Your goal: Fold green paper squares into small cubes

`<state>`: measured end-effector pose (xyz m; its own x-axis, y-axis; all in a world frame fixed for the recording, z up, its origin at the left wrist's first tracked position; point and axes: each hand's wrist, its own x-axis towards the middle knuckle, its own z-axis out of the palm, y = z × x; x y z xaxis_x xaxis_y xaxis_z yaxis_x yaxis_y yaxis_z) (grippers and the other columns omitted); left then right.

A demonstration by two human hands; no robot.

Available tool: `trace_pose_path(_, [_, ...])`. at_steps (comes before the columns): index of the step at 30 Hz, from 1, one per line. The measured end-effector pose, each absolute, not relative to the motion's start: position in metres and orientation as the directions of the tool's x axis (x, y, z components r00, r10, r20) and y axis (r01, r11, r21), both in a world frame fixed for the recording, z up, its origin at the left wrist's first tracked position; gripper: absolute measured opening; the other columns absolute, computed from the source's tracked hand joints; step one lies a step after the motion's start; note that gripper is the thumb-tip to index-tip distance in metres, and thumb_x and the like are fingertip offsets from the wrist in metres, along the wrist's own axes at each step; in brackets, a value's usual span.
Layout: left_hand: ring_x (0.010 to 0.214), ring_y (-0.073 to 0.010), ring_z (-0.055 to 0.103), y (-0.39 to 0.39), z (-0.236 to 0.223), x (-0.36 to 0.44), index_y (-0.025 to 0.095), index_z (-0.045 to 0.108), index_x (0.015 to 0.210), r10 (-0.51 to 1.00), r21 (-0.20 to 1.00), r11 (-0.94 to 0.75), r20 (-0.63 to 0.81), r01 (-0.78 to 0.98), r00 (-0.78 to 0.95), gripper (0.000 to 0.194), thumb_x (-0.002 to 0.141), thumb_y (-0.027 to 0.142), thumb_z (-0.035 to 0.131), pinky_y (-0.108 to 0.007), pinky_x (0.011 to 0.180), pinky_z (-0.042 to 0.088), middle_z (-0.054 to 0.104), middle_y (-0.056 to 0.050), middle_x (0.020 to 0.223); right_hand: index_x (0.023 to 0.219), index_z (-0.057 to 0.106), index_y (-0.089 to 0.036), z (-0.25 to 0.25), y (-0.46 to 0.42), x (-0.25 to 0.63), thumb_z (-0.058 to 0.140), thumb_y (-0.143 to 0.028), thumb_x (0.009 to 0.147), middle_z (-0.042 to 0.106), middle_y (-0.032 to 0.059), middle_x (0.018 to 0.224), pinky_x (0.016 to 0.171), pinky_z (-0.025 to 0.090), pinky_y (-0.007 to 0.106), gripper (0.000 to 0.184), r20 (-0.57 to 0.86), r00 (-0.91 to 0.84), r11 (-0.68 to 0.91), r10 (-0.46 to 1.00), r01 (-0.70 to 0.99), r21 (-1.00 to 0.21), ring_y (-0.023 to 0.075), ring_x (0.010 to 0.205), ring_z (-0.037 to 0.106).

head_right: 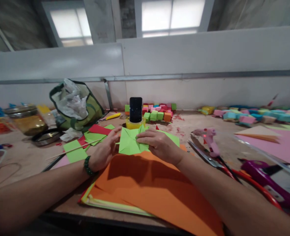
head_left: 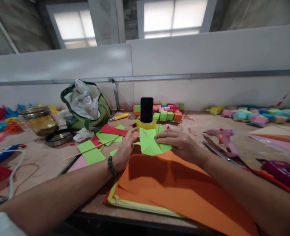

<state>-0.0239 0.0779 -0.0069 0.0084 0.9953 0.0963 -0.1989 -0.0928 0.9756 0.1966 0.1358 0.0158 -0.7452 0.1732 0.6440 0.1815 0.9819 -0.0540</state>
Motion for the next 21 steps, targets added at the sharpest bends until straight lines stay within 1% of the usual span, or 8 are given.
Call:
trace_pose_path(2, [0.065,-0.0096,0.062,0.079,-0.005,-0.027,0.030,0.027,0.144,0.984,0.979,-0.174,0.170,-0.108,-0.050,0.074,0.076,0.022,0.057,-0.021,0.060,0.050,0.065,-0.004,0.105,0.106,0.068,-0.023,0.018,0.140,0.200,0.039,0.004,0.066,0.070,0.0064,0.109,0.094,0.049,0.039,0.056,0.644,-0.743,0.978,0.185,0.205,-0.045,0.0182,0.102,0.063])
trace_pose_path(4, [0.067,-0.0082,0.062,0.080,-0.006,-0.029,0.030,0.021,0.148,0.958,0.958,-0.288,0.288,-0.008,0.000,0.087,0.071,0.012,0.059,-0.019,0.063,0.050,0.065,-0.005,0.111,0.106,0.068,-0.024,0.019,0.144,0.202,0.041,0.003,0.066,0.070,0.0061,0.109,0.096,0.047,0.041,0.055,0.633,-0.748,0.973,0.199,0.226,-0.039,0.0186,0.101,0.063])
trace_pose_path(6, [0.079,-0.0114,0.064,0.080,-0.010,-0.029,0.027,0.034,0.144,0.930,0.936,-0.349,0.339,0.052,0.145,0.080,0.071,0.010,0.061,-0.021,0.071,0.051,0.064,-0.007,0.116,0.105,0.068,-0.023,0.018,0.146,0.203,0.043,0.003,0.067,0.070,0.0067,0.108,0.097,0.047,0.042,0.053,0.628,-0.749,0.971,0.211,0.233,-0.049,0.0190,0.101,0.063])
trace_pose_path(8, [0.092,-0.0168,0.064,0.080,-0.013,-0.027,0.022,0.054,0.131,0.909,0.936,-0.348,0.324,0.049,0.262,0.062,0.071,0.014,0.066,-0.026,0.081,0.051,0.064,-0.009,0.118,0.105,0.068,-0.023,0.016,0.146,0.202,0.044,0.001,0.070,0.070,0.0077,0.108,0.097,0.047,0.042,0.049,0.635,-0.740,0.971,0.221,0.225,-0.075,0.0195,0.100,0.063])
trace_pose_path(11, [0.102,-0.0214,0.063,0.079,-0.011,-0.025,0.018,0.071,0.108,0.913,0.949,-0.315,0.301,0.006,0.276,0.041,0.067,0.017,0.073,-0.032,0.090,0.049,0.067,-0.008,0.114,0.106,0.069,-0.022,0.015,0.144,0.201,0.050,-0.004,0.075,0.069,0.0090,0.109,0.095,0.047,0.042,0.041,0.650,-0.724,0.972,0.232,0.192,-0.134,0.0208,0.100,0.063])
trace_pose_path(14, [0.098,-0.0219,0.065,0.076,-0.002,-0.025,0.019,0.076,0.094,0.934,0.953,-0.299,0.282,0.046,0.220,0.028,0.066,0.017,0.075,-0.033,0.090,0.050,0.072,-0.007,0.103,0.104,0.070,-0.024,0.015,0.143,0.199,0.056,-0.015,0.080,0.070,0.0092,0.106,0.092,0.049,0.041,0.029,0.668,-0.698,0.966,0.260,0.173,-0.194,0.0218,0.098,0.064])
trace_pose_path(18, [0.089,-0.0221,0.065,0.074,0.003,-0.026,0.020,0.077,0.088,0.942,0.945,-0.311,0.292,0.098,0.167,0.025,0.064,0.022,0.078,-0.033,0.084,0.051,0.074,-0.006,0.094,0.099,0.073,-0.025,0.018,0.140,0.196,0.058,-0.026,0.086,0.071,0.0090,0.100,0.084,0.052,0.038,0.020,0.678,-0.660,0.942,0.325,0.164,-0.292,0.0212,0.093,0.065])
trace_pose_path(21, [0.081,-0.0202,0.064,0.073,0.000,-0.025,0.017,0.077,0.085,0.954,0.955,-0.289,0.281,0.065,0.102,0.022,0.068,0.031,0.076,-0.031,0.078,0.050,0.074,-0.006,0.086,0.091,0.075,-0.026,0.020,0.137,0.192,0.063,-0.031,0.084,0.072,0.0072,0.096,0.080,0.053,0.036,0.015,0.667,-0.618,0.899,0.417,0.173,-0.401,0.0203,0.088,0.066])
